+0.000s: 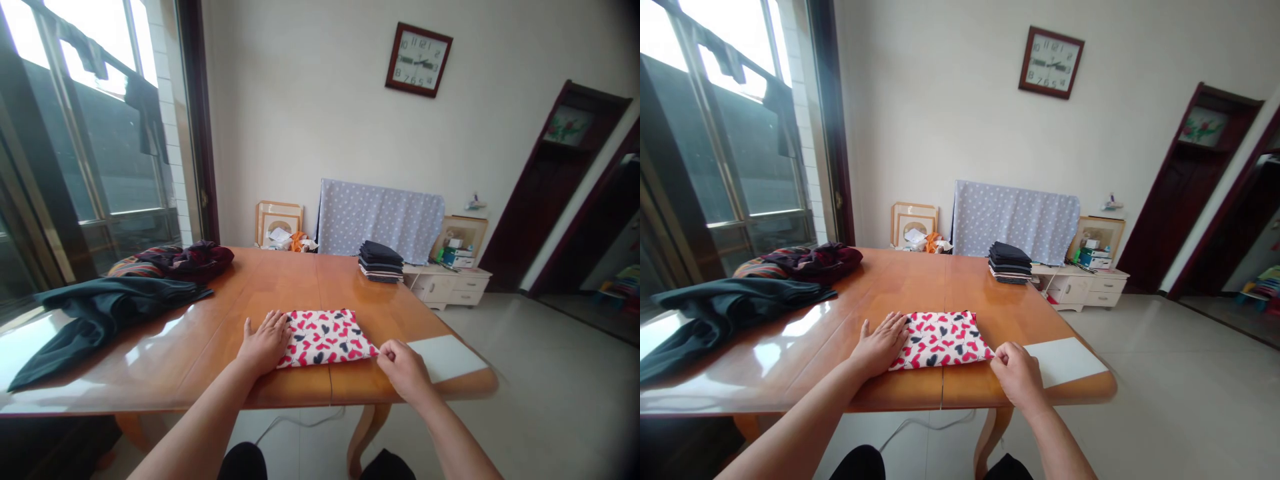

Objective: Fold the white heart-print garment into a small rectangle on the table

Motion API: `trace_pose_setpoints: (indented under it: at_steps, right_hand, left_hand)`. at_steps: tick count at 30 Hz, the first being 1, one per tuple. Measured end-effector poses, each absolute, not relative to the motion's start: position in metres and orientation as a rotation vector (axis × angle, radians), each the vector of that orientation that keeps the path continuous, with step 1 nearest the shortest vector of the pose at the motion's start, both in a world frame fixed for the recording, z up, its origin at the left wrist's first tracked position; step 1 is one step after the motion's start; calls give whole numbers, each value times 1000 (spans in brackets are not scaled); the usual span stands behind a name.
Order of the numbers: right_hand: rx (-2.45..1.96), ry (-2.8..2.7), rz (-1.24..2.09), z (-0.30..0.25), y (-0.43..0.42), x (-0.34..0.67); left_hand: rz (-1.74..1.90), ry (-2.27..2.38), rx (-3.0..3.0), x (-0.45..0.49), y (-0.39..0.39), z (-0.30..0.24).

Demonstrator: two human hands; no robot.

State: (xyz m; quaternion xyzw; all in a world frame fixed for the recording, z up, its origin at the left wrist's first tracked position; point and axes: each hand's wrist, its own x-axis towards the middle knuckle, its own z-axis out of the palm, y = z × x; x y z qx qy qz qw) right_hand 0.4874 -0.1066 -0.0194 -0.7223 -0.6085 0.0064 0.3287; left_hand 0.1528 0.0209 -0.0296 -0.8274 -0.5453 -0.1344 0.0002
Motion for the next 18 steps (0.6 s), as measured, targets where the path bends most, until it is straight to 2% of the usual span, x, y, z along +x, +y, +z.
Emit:
trace_pose_setpoints:
  at_steps: [7, 14, 18]
  right_hand:
    - [-1936, -1685, -39, -24, -109, 477]
    - [-1897, -1590, 230, -14, -97, 479]
    - [-1850, -1568, 203, -4, -79, 468]
  left_hand:
    - [-442, -1714, -2603, 153, 21, -29]
    - [-443, -1720, -2608, 154, 20, -29]
    - [-437, -1728, -2599, 154, 20, -28]
